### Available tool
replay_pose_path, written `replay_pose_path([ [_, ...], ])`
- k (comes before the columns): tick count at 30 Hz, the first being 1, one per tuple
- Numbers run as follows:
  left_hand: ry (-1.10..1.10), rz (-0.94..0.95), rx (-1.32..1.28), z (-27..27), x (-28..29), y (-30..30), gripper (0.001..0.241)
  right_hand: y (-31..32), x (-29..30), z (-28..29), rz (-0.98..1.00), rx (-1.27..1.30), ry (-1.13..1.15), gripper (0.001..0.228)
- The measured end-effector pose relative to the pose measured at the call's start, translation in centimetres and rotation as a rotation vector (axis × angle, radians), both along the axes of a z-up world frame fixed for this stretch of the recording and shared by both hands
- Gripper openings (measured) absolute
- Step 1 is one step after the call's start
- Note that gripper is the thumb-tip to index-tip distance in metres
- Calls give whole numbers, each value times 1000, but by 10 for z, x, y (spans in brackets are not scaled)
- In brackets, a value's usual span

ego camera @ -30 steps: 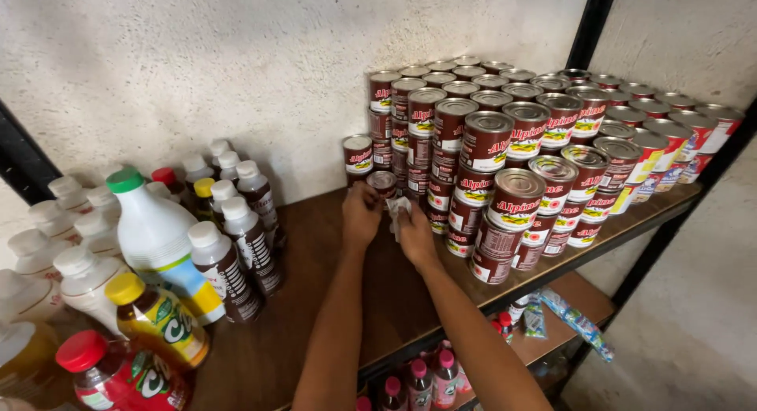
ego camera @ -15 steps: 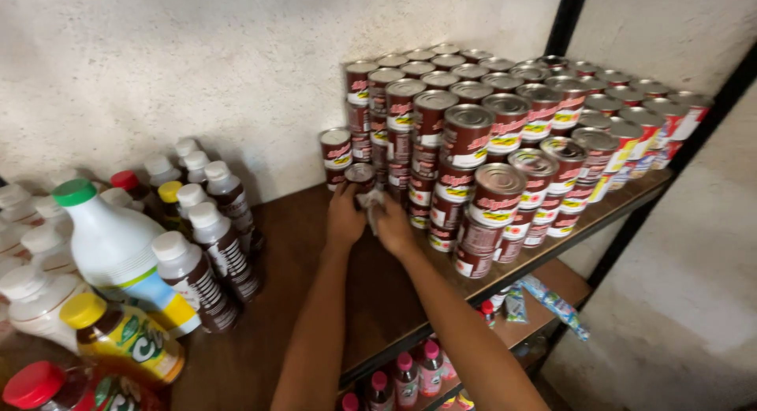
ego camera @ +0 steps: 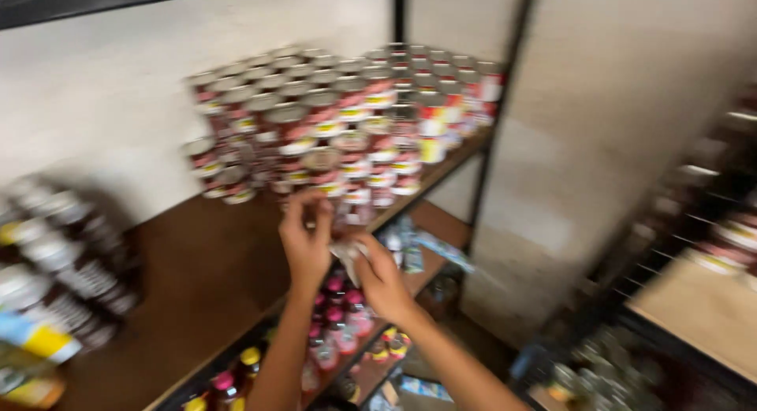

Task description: Cleaning and wiping canned goods on a shelf using a cloth

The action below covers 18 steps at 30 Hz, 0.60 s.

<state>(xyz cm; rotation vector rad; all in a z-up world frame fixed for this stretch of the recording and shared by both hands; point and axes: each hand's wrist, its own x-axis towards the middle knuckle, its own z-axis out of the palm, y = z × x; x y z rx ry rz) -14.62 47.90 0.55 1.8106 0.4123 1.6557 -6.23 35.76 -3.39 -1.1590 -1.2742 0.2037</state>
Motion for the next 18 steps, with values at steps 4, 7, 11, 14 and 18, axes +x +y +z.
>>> replay_pose_path([
  [4, 37, -327, 29, 12, 66, -140, 24, -147, 53, 1, -132, 66, -37, 34],
  [7, 183, -553, 180, 21, 116, -237, 23, -249, 108, -19, -337, 23, -11, 53],
  [11, 102, -835, 174, 29, 189, -335, 18, -368, 151, 11, -559, 46, 53, 33],
  [14, 71, -869, 199, 38, 235, -382, 18, -430, 169, 39, -673, 73, 44, 31],
  [18, 29, -753, 314, 44, 297, -410, 21, -474, 209, 62, -768, 144, 92, 27],
])
